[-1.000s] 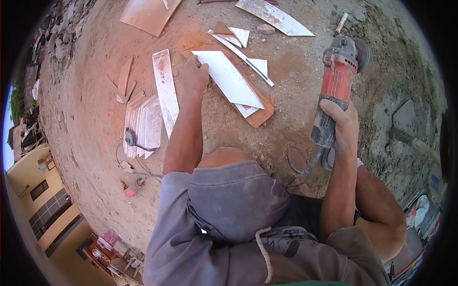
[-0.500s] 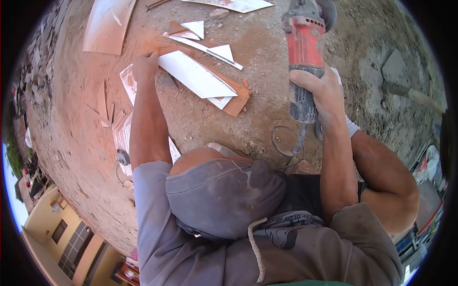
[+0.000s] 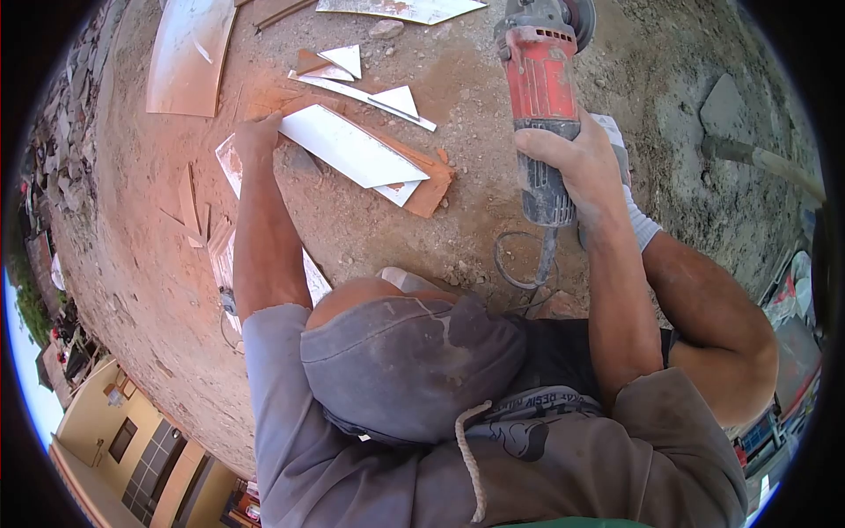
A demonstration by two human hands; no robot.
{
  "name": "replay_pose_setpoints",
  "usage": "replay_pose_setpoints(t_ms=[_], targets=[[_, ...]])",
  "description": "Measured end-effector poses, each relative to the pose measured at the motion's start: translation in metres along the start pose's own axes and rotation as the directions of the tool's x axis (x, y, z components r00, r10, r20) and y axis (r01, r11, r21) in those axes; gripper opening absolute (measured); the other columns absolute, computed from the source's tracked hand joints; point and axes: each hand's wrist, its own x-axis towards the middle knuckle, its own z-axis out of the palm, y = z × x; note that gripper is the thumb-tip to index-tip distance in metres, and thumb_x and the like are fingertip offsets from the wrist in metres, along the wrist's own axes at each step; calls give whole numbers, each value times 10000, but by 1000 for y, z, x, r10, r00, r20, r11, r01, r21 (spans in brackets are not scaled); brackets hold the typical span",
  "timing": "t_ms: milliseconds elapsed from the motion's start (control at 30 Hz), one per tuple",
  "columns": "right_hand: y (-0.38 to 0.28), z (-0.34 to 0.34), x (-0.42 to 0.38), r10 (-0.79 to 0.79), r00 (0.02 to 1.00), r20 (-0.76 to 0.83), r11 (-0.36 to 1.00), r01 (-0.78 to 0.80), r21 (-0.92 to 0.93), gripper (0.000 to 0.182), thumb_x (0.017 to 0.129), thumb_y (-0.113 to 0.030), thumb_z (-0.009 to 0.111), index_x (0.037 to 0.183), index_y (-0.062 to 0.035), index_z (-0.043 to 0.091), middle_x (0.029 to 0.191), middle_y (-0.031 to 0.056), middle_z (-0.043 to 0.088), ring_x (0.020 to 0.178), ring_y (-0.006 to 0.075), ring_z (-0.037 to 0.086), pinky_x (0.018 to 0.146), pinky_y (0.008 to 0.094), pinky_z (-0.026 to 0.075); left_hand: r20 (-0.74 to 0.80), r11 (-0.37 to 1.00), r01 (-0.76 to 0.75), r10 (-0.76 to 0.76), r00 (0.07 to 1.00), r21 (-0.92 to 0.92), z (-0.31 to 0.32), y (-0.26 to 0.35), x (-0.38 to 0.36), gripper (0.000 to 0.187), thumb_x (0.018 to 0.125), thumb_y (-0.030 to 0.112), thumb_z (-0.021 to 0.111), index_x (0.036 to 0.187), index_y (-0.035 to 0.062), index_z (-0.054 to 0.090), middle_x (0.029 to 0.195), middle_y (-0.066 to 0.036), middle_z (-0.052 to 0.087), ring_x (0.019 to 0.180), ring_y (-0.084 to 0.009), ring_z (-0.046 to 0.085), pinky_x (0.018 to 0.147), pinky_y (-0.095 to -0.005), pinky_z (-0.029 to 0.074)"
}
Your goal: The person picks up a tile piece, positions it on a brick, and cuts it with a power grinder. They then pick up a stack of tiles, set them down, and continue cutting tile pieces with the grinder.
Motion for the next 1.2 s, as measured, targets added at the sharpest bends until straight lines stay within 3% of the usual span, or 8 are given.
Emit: replay_pose_setpoints(t_ms=[167, 400, 500, 600, 633, 733, 867, 1200], targets=[[-3, 1, -1, 12, 1000, 12, 999, -13, 48, 470, 707, -296, 817, 1041, -13, 645, 826, 37, 657, 677, 111, 612, 621, 272, 491, -5, 995, 58, -58, 998, -82, 3, 1, -2, 398, 835, 401, 714, 1035, 64, 786, 840, -170, 753, 844, -262, 745, 843, -351, 548], [-6, 2, -1, -25, 997, 69, 999, 22, 48, 465, 727, -270, 808, 1074, -15, 633, 806, 12, 631, 645, 96, 593, 589, 264, 478, -387, 873, -423, 488, 783, 244, 17, 14, -74, 658, 835, 447, 746, 1293, -2, 602, 1323, -256, 570, 1275, -413, 501, 1084, -497, 386], [-7, 2, -2, -53, 998, 45, 999, 52, 16, 431, 746, -246, 793, 1068, -11, 628, 803, 13, 630, 633, 98, 592, 578, 261, 477, -453, 983, -183, 159, 877, -10, 35, 12, -118, 1016, 812, 554, 739, 1501, -48, 295, 1525, -301, 326, 1354, -443, 409, 1098, -500, 373], [-13, 8, -7, -52, 994, 98, 997, 46, 62, 393, 761, -223, 776, 1049, -1, 627, 788, 30, 638, 612, 111, 605, 555, 264, 480, -160, 991, 99, -113, 981, -90, 75, 22, -150, 1230, 762, 631, 748, 1556, -57, 108, 1593, -311, 184, 1473, -463, 210, 1172, -575, 236], [-13, 11, -9, -54, 996, 73, 998, 52, 29, 378, 765, -214, 769, 1038, 5, 626, 765, 39, 639, 591, 121, 608, 541, 265, 480, -186, 983, 31, -65, 980, -181, 80, 36, -168, 1261, 748, 623, 765, 1568, -37, 70, 1613, -310, 114, 1496, -465, 137, 1182, -613, 161], [-9, 25, -18, -53, 998, 33, 998, 53, 17, 346, 768, -195, 758, 1010, 14, 625, 694, 54, 632, 521, 145, 599, 504, 272, 473, -169, 995, -38, 22, 985, -91, 78, 57, -191, 1269, 725, 544, 806, 1565, -29, 49, 1570, -375, 111, 1457, -492, 220, 1166, -587, 239], [-14, 24, -21, -37, 996, 82, 995, 44, -86, 368, 772, -195, 763, 1044, 4, 615, 720, 52, 636, 540, 149, 606, 511, 273, 477, -236, 933, -185, 113, 965, -309, 87, 37, -174, 1181, 709, 347, 841, 1521, -94, 106, 1514, -385, 208, 1327, -515, 410, 1108, -457, 392], [-15, 60, -37, -102, 982, 156, 982, 125, -144, 361, 786, -249, 731, 1007, -1, 590, 740, 68, 628, 578, 148, 610, 546, 279, 495, -308, 867, -250, 120, 944, -430, 58, -48, -206, 1050, 685, 215, 787, 1524, -28, 204, 1438, -311, 373, 1334, -454, 394, 1113, -476, 374]])
